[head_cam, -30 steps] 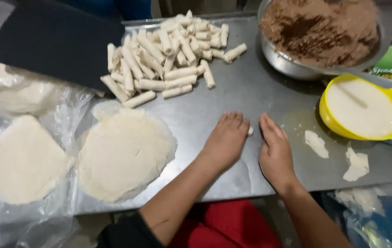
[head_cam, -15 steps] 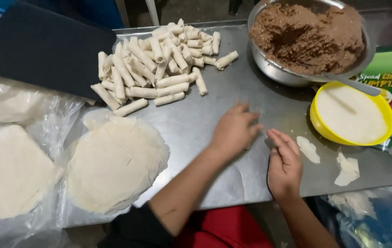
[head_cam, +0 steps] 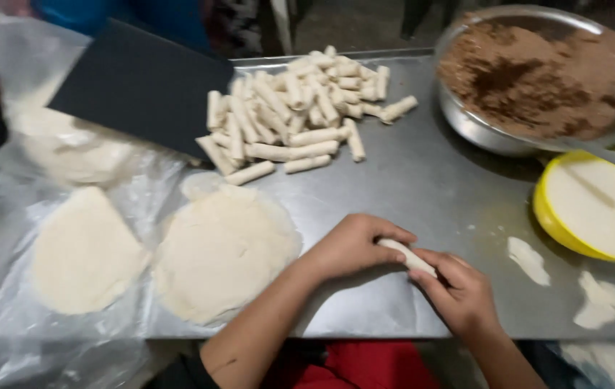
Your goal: Rolling lumpia by placing meat filling on thin wrappers and folding them into cylinders on a metal prep table.
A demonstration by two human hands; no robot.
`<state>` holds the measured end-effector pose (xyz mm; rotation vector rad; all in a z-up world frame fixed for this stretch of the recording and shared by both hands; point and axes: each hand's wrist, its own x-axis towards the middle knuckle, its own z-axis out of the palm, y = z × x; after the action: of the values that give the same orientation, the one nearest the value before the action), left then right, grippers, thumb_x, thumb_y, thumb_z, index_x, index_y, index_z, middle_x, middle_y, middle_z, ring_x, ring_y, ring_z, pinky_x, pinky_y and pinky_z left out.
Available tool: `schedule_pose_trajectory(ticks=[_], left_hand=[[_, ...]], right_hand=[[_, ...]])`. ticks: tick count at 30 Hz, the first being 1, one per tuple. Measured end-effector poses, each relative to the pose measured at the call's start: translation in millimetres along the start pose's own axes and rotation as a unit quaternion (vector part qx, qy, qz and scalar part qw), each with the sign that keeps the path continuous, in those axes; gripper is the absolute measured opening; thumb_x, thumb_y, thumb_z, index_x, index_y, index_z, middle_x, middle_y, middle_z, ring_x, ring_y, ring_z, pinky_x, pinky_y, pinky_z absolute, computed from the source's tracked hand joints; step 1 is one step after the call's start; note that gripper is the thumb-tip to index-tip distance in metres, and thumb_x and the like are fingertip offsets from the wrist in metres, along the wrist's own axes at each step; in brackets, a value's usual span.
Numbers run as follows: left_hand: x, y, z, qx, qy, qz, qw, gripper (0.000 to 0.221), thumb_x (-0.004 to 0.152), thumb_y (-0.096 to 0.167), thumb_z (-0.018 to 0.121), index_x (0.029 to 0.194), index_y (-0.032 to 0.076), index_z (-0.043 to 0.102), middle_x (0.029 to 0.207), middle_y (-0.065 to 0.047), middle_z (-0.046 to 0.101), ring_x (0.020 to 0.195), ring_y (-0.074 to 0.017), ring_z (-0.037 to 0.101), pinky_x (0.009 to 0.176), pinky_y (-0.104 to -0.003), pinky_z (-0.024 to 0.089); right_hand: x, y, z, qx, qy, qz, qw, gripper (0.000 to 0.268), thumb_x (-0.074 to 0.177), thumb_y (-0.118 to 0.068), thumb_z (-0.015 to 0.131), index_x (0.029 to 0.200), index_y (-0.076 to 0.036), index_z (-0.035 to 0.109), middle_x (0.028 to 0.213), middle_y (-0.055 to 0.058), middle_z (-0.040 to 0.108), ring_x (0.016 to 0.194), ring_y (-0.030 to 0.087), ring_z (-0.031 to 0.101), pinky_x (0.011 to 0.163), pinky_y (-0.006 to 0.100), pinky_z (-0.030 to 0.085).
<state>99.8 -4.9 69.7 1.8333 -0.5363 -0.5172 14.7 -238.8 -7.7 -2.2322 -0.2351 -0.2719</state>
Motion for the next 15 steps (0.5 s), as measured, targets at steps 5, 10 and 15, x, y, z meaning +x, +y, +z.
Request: schedule_pose_trajectory(ticks=[5,10,15], left_hand=[[12,84,-102,0.212,0.218,-0.126,0.944,0.025,0.113,0.021,0.059,0.1,0.016,0.08,0.081,0.001,0.07,0.071,-0.0148,0.066,0.077,-0.032,0.056],[52,0,-154,0.431,0.348,-0.017,0.832,0.067,0.091,-0.003,0.064,0.157,0.004,0.05,0.16,-0.017,0.049,0.146,-0.0408,0.046,0.113,-0.061,0.042],[-11,-51,-105,0.454,0.352,0.018,0.818,0.078,0.085,-0.015,0.044,0.162,-0.003,0.044,0.169,-0.032,0.041,0.159,-0.053,0.034,0.123,-0.061,0.038]], right_hand=[[9,-14,-3,0.021,-0.021,0.202,0.979,0.075,0.079,-0.025,0.093,0.152,-0.018,0.074,0.1,0.005,0.079,0.1,0.013,0.073,0.088,0.033,0.054],[11,-17,-3,-0.02,-0.047,0.163,0.985,0.064,0.085,-0.03,0.087,0.147,-0.019,0.075,0.093,0.003,0.072,0.112,0.014,0.077,0.09,0.032,0.055],[8,-11,-1,-0.05,-0.032,0.143,0.988,0.057,0.089,-0.03,0.084,0.144,-0.019,0.077,0.095,0.001,0.075,0.108,0.013,0.076,0.089,0.031,0.055]])
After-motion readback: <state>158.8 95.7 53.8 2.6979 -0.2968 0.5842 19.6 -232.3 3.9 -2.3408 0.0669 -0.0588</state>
